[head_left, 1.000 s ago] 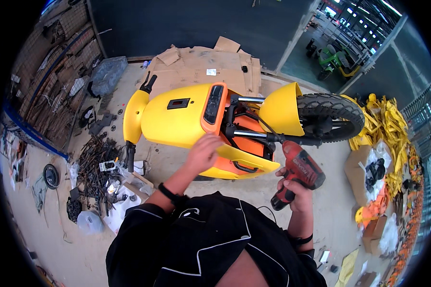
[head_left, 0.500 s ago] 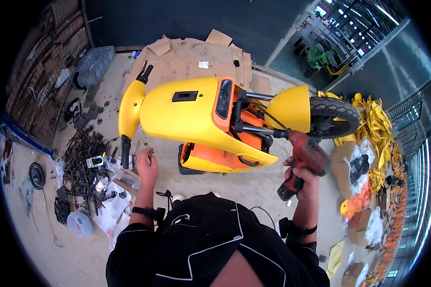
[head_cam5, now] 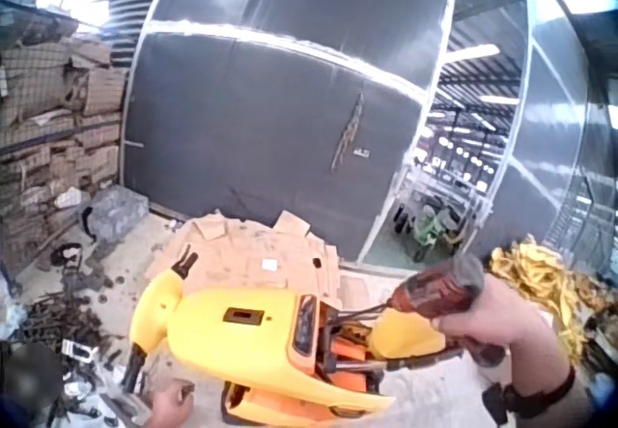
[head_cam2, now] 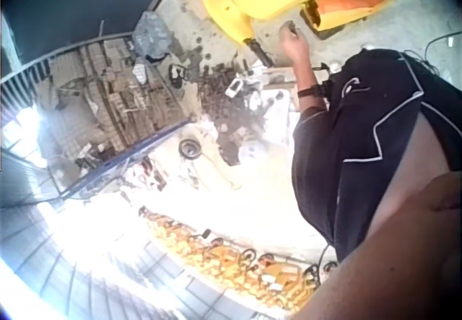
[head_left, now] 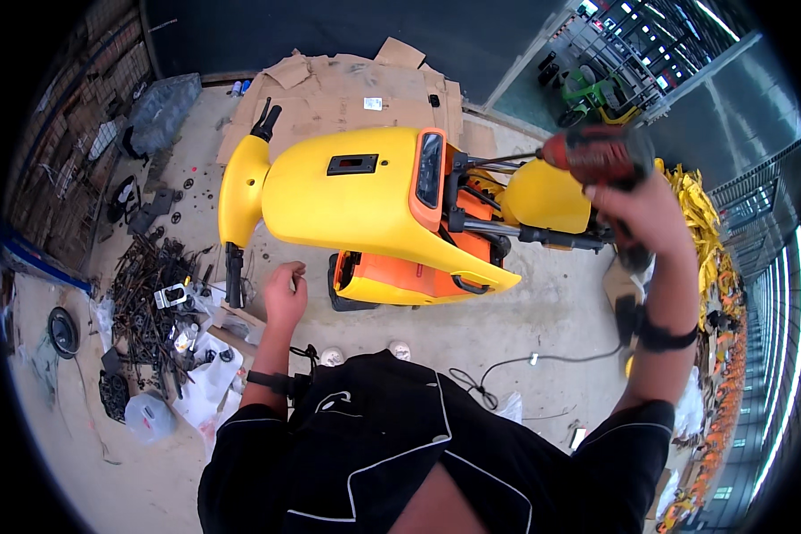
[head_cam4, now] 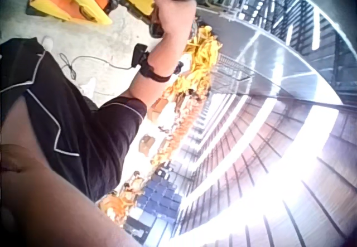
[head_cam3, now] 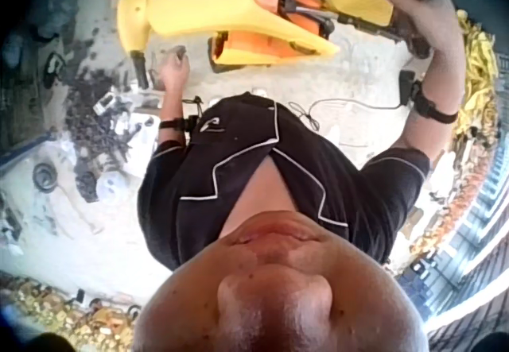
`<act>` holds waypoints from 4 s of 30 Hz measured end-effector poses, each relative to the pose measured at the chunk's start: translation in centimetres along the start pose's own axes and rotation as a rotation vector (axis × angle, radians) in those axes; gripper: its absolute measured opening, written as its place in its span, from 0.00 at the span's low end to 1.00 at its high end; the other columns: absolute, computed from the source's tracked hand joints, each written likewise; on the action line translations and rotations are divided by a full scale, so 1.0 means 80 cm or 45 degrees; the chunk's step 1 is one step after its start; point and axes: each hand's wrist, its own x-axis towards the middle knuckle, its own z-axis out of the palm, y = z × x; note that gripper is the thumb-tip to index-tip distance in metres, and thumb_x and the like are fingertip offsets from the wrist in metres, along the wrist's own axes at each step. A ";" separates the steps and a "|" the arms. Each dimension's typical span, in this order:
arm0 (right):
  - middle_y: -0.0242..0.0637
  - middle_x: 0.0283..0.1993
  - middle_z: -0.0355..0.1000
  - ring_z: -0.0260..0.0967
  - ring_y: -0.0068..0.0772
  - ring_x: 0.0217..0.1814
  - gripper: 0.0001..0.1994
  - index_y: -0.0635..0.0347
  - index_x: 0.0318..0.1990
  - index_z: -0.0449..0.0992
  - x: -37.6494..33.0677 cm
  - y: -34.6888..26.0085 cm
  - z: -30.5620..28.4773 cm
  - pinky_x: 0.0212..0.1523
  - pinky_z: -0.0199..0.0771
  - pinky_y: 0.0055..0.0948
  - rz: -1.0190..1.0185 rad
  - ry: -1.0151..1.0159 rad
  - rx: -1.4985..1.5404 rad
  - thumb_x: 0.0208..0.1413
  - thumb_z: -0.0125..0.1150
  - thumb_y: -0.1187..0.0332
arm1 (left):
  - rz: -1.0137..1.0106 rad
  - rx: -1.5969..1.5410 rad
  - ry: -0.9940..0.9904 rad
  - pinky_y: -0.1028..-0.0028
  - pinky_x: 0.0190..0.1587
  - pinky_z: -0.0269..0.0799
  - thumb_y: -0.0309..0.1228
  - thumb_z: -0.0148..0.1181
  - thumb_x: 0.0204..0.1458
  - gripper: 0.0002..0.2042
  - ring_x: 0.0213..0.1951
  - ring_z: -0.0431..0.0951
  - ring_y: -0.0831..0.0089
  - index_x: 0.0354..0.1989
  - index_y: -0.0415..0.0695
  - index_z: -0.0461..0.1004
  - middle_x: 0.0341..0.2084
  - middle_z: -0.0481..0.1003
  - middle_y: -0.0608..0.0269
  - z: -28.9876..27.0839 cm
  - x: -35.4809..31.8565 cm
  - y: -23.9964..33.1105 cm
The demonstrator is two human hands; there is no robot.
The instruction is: The person uses a red power drill to tighten bolts on the front wheel fork and various body panels of a yellow electric scooter on a warehouse floor.
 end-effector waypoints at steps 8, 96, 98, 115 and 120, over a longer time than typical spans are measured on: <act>0.31 0.22 0.71 0.63 0.20 0.14 0.19 0.62 0.46 0.78 0.095 -0.097 -0.014 0.14 0.64 0.25 -0.142 -0.343 -0.631 0.45 0.72 0.67 | -0.030 0.113 -0.185 0.64 0.40 0.76 0.16 0.57 0.48 0.11 0.37 0.80 0.56 0.39 0.41 0.76 0.33 0.79 0.54 -0.029 -0.016 -0.006; 0.43 0.39 0.80 0.78 0.45 0.35 0.31 0.64 0.54 0.77 -0.315 0.191 0.055 0.38 0.74 0.34 0.062 0.696 -0.250 0.36 0.73 0.68 | 0.817 1.225 -2.025 0.57 0.43 0.78 0.36 0.62 0.47 0.08 0.38 0.83 0.56 0.29 0.48 0.84 0.34 0.83 0.58 -0.055 -0.158 -0.371; 0.42 0.37 0.80 0.78 0.45 0.34 0.29 0.63 0.52 0.79 -0.292 0.166 0.047 0.36 0.72 0.35 -0.033 0.625 -0.395 0.36 0.72 0.65 | 0.682 1.179 -1.821 0.57 0.42 0.78 0.34 0.65 0.45 0.06 0.39 0.83 0.57 0.28 0.50 0.84 0.35 0.83 0.58 -0.097 -0.175 -0.373; 0.44 0.44 0.79 0.80 0.41 0.41 0.47 0.60 0.71 0.61 -0.245 0.075 0.018 0.46 0.75 0.31 0.369 -0.020 -0.157 0.40 0.77 0.58 | -0.412 0.456 0.507 0.59 0.69 0.61 0.44 0.49 0.67 0.26 0.66 0.68 0.54 0.65 0.36 0.67 0.66 0.66 0.49 -0.332 0.062 -0.226; 0.43 0.49 0.78 0.77 0.34 0.44 0.50 0.61 0.72 0.58 -0.248 0.068 0.032 0.49 0.73 0.31 0.402 0.007 -0.003 0.42 0.79 0.55 | -0.421 0.968 0.068 0.55 0.63 0.64 0.42 0.50 0.66 0.23 0.61 0.70 0.46 0.60 0.35 0.72 0.57 0.74 0.43 -0.325 0.114 -0.190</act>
